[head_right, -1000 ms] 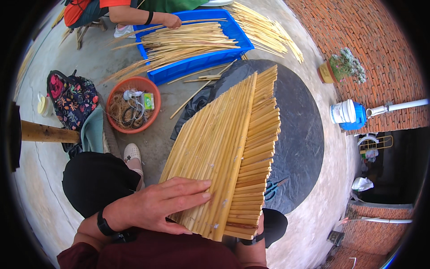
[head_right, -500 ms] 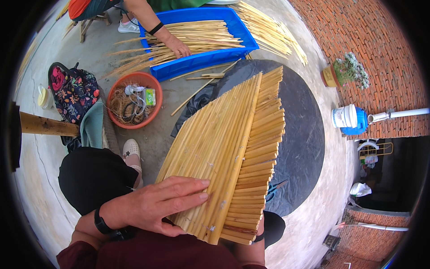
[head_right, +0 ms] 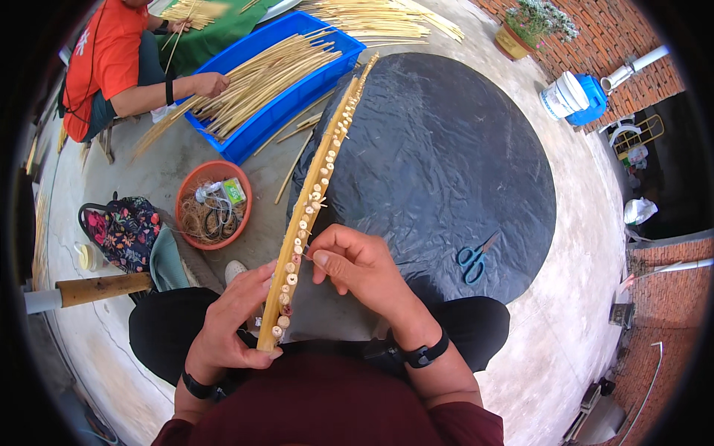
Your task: The person assembles a mat by threading white string through pre-drilled holes in thin bamboo slats, securing each slat in sequence, and cutting the excess string with shears.
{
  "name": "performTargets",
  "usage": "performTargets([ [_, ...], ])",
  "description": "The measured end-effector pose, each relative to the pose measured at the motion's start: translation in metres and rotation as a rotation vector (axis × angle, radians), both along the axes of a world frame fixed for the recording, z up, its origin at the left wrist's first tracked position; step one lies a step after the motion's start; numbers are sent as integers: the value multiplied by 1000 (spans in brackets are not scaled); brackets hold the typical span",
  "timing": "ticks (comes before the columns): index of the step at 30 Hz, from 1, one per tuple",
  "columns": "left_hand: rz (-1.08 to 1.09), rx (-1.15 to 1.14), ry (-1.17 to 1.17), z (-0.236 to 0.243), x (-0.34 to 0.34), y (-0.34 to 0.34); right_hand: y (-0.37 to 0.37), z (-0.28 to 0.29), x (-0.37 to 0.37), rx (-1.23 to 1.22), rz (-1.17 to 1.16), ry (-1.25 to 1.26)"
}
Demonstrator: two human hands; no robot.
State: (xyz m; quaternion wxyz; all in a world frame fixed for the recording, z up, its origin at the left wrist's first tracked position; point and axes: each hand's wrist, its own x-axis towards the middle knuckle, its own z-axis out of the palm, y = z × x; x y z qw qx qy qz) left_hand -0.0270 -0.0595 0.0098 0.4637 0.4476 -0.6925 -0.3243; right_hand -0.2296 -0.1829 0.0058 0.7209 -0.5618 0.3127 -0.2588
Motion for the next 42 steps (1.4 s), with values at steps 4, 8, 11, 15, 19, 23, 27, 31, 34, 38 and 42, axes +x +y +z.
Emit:
performTargets([
  [4,-45,32,4,-2,-3,5,12,-18,5,20,-15,-57],
  [8,-77,-21,46,-9,-5,6,14,-35,-13,33,-25,-17],
  [11,-101,-46,42,-8,-9,-1,15,-6,-12,335,-268,-17],
  [15,-77,-35,33,0,-2,4,8,0,-7,134,58,-67],
  [19,-5,-6,-28,-9,4,7,-4,-7,-1,219,120,24],
  [23,2,-6,-66,-8,3,9,0,-11,-5,337,177,33],
  [27,30,-26,-102,-11,2,11,5,-18,-8,346,205,39],
  [31,50,-22,-99,-9,1,11,7,-25,-17,418,179,-87],
  [34,48,-10,-97,-7,-1,10,3,-36,-29,149,261,-32],
  [38,31,-4,-88,-7,-1,8,-1,-33,-35,-88,331,114],
  [42,2,-12,-65,-5,-3,8,5,-17,-25,-239,49,134],
])
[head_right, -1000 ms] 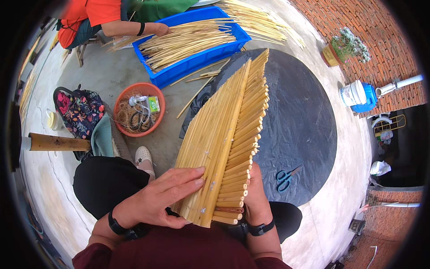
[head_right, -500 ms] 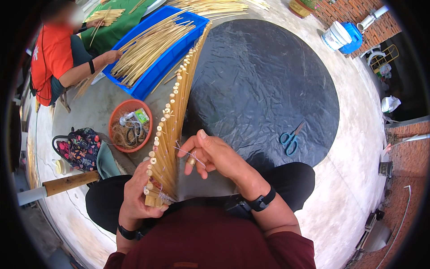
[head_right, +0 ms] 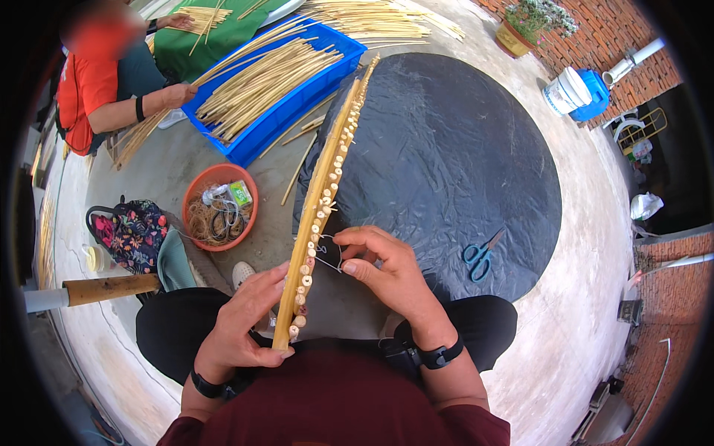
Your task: The person assembles a mat by threading white string through pre-drilled holes in thin bamboo slats, securing each slat in sequence, and cutting the excess string with shears.
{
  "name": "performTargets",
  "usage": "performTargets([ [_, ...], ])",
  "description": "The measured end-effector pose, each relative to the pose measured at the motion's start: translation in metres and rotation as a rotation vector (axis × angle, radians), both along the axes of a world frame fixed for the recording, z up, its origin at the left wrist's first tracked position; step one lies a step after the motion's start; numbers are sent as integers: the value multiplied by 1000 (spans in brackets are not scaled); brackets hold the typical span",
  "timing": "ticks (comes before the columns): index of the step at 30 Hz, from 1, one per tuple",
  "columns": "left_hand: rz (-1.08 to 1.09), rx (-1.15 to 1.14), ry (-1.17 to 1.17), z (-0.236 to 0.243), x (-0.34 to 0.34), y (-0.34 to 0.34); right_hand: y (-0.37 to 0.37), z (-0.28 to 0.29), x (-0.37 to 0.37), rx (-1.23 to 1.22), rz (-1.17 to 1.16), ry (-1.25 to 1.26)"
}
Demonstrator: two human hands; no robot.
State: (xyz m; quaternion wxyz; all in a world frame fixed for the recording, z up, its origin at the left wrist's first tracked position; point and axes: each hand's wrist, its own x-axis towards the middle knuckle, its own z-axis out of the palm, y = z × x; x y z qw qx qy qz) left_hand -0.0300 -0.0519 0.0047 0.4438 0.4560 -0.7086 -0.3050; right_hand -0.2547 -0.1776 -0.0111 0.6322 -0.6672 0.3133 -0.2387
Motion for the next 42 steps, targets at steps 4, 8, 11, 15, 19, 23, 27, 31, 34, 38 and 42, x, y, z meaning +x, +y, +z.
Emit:
performTargets([
  [4,-66,-43,105,2,-8,-7,11,2,-1,-9,-70,-15],
  [8,-87,-31,136,-5,-6,-2,15,-6,3,97,-80,-63],
  [11,-102,-39,154,-5,-4,-3,15,0,-1,259,-146,-80],
  [15,-99,-51,154,-7,-2,-5,13,1,-3,364,-182,-85],
  [19,-102,-53,149,-5,-1,-6,13,4,-7,414,-212,-90],
  [23,-106,-54,155,-5,-1,-7,15,7,-8,455,-235,-97],
  [27,-108,-54,152,-5,0,-6,16,9,-7,496,-259,-105],
  [31,-109,-57,144,-3,0,-6,16,10,-8,534,-284,-120],
  [34,-107,-48,151,-4,0,-6,15,10,-7,571,-299,-130],
  [38,-111,-49,144,-5,-1,-6,15,11,-9,632,-325,-138],
  [42,-109,-44,149,-6,-2,-4,14,10,-10,702,-365,-143],
])
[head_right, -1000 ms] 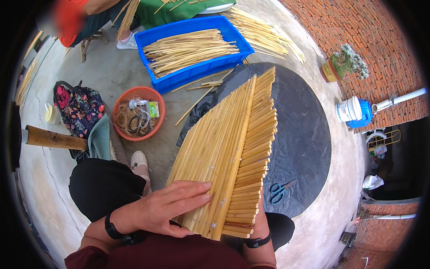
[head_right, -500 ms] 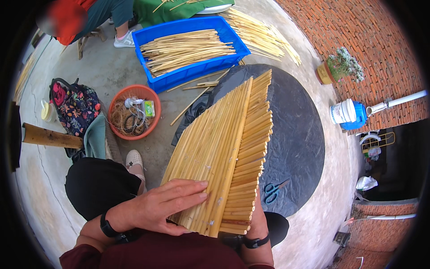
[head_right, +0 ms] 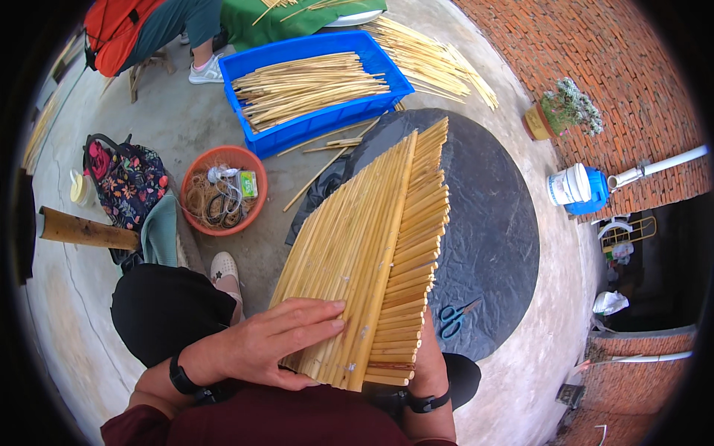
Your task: The person assembles a mat by threading white string through pre-drilled holes in thin bamboo slats, securing each slat in sequence, and cutting the excess string with shears.
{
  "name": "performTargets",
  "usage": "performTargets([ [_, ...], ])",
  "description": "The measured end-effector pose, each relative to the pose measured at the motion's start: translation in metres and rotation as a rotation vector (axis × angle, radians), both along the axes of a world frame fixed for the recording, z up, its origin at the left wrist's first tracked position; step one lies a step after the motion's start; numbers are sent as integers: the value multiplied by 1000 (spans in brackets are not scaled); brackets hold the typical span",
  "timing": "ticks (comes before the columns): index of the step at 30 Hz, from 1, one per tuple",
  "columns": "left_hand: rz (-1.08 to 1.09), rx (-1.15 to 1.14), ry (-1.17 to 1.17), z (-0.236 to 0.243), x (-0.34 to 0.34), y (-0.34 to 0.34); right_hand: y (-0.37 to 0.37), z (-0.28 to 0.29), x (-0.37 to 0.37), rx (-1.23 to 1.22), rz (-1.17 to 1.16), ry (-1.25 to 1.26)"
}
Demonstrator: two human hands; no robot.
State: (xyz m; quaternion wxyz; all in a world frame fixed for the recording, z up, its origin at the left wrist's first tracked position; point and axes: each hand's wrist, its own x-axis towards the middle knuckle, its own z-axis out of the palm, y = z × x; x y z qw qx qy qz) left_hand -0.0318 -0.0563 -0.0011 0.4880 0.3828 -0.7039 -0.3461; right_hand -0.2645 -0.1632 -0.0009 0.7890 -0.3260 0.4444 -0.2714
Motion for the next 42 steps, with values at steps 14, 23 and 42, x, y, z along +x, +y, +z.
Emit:
performTargets([
  [14,-17,13,6,3,1,-5,-3,0,-4,-3,42,16],
  [23,-30,24,-3,4,3,-8,-5,-2,-3,-72,73,43],
  [42,-5,16,5,2,2,-6,-1,0,3,-134,98,79],
])
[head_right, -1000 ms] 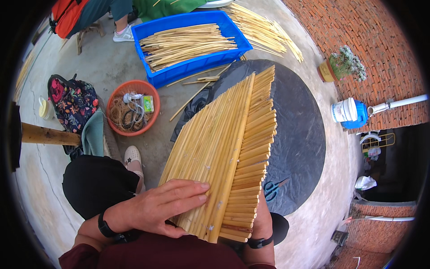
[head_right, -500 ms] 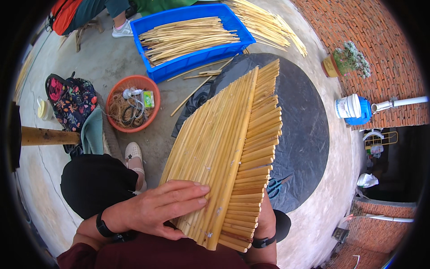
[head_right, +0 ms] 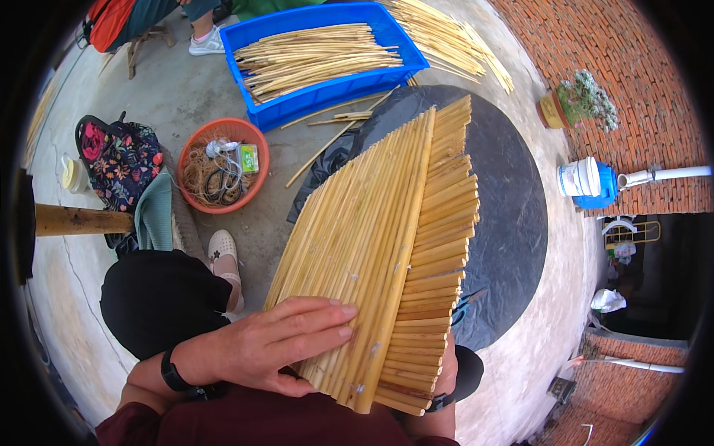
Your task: The person assembles a mat by threading white string through pre-drilled holes in thin bamboo slats, securing each slat in sequence, and cutting the excess string with shears.
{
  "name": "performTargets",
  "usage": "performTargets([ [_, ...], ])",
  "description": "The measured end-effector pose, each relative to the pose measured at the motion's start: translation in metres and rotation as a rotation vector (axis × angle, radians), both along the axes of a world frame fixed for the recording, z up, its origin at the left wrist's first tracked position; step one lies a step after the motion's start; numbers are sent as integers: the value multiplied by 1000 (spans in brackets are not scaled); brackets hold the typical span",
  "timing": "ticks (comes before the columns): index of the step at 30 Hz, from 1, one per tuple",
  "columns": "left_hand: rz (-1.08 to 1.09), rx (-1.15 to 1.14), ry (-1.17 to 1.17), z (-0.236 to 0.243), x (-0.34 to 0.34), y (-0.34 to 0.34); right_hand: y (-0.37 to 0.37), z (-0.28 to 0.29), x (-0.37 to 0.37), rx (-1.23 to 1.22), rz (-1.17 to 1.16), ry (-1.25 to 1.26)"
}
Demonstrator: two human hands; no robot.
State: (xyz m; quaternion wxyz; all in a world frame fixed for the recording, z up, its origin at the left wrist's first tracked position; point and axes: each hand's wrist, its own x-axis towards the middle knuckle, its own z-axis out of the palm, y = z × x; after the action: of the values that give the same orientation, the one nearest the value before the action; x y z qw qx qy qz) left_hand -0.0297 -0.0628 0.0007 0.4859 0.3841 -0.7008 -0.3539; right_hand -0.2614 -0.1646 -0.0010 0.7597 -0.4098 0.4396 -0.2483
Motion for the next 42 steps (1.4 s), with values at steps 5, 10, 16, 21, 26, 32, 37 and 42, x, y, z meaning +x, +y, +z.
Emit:
performTargets([
  [5,15,-31,-19,2,-1,-1,3,3,-1,-23,-1,5],
  [10,-3,-26,-31,1,-9,-2,5,0,-5,-40,4,-10],
  [16,6,-15,-12,2,-8,1,11,9,-3,-77,8,2],
  [21,28,-23,-21,3,-11,0,15,13,-8,-106,1,3],
  [26,21,-21,-14,4,-12,-1,19,16,-10,-130,-14,12],
  [32,43,-18,-33,6,-12,1,21,20,-6,-196,-1,34],
  [37,55,-24,-44,4,-14,5,15,29,15,-367,47,128],
  [42,165,16,-130,14,-5,16,4,48,57,-519,154,215],
])
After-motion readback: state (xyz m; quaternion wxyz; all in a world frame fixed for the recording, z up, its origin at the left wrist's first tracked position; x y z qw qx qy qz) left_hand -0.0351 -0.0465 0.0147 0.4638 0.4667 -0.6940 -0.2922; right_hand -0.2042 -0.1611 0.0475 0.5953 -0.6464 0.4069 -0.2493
